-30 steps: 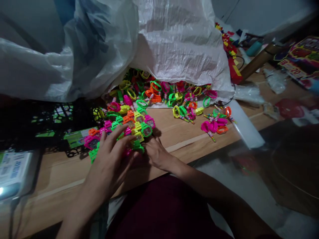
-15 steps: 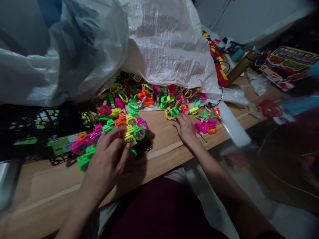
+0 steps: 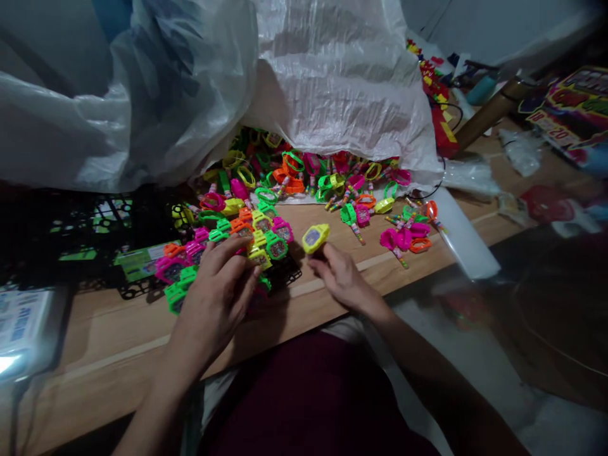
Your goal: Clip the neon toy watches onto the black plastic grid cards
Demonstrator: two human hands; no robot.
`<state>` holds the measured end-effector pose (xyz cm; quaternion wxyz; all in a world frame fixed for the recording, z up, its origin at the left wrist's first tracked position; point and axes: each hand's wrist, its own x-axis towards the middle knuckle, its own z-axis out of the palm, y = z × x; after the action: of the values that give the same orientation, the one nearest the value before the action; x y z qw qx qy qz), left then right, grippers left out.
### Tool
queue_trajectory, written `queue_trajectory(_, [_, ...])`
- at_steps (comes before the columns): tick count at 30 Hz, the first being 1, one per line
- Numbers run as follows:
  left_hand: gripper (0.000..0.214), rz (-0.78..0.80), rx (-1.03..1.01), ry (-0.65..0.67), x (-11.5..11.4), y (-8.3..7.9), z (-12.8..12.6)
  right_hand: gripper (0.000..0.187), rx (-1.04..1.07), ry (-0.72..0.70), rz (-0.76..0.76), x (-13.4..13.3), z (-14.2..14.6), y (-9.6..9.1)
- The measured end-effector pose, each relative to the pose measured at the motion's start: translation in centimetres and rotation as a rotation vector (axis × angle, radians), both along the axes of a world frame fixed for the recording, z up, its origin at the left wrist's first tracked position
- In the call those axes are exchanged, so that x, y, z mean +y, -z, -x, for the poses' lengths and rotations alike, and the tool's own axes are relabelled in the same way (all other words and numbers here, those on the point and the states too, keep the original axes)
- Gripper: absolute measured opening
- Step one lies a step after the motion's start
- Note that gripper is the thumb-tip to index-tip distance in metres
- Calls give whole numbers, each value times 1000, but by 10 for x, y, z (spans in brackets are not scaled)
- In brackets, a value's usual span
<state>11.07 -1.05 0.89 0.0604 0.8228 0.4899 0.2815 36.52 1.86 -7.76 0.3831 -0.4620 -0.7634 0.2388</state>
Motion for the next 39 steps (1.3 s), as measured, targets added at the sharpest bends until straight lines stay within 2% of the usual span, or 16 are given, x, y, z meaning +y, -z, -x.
queue_trajectory(3, [12, 5, -14, -7, 0, 0, -1, 15, 114, -160, 94, -13, 30, 10])
queue_trajectory(5, [12, 1, -19, -3, 0, 1, 0, 20, 118, -211, 98, -15, 44, 19])
queue_trajectory(11, [12, -2, -7, 2, 1, 3, 2, 33, -2, -277, -194, -12, 52, 37])
queue_trajectory(14, [13, -8, 21, 5, 2, 5, 0, 36, -4, -302, -267, -9, 53, 39])
queue_trajectory(17, [22, -38, 131, 2, 3, 7, -2, 35, -23, -317, -296, -6, 56, 39])
queue_trajectory(21, [31, -97, 257, 37, 8, 8, -2, 28, -72, -365, -236, -3, 47, 24])
queue_trajectory(23, [27, -108, 224, 61, 10, 8, -1, 23, -13, -319, -168, 0, 31, 11])
queue_trajectory(24, [26, -104, 205, 65, 10, 7, 0, 19, 27, -233, -147, 2, 19, 5])
queue_trajectory(26, [28, -94, 203, 62, 10, 6, -1, 10, 51, 58, -146, 9, -10, -3])
queue_trajectory(28, [33, -98, 237, 53, 9, 5, -2, 14, -36, 368, -172, 19, -40, -5])
queue_trajectory(30, [36, -107, 259, 42, 7, 5, -4, 21, -157, 532, -145, 29, -66, -1])
queue_trajectory(32, [35, -99, 258, 31, 7, 6, -5, 25, -207, 540, -59, 34, -80, 4])
queue_trajectory(34, [33, -83, 249, 21, 7, 6, -4, 23, -172, 482, 23, 34, -80, 8])
queue_trajectory(36, [31, -78, 243, 22, 9, 7, -3, 20, -76, 393, 67, 27, -66, 7])
queue_trajectory(39, [26, -66, 202, 36, 12, 8, -2, 16, 105, 160, 149, 11, -30, 3])
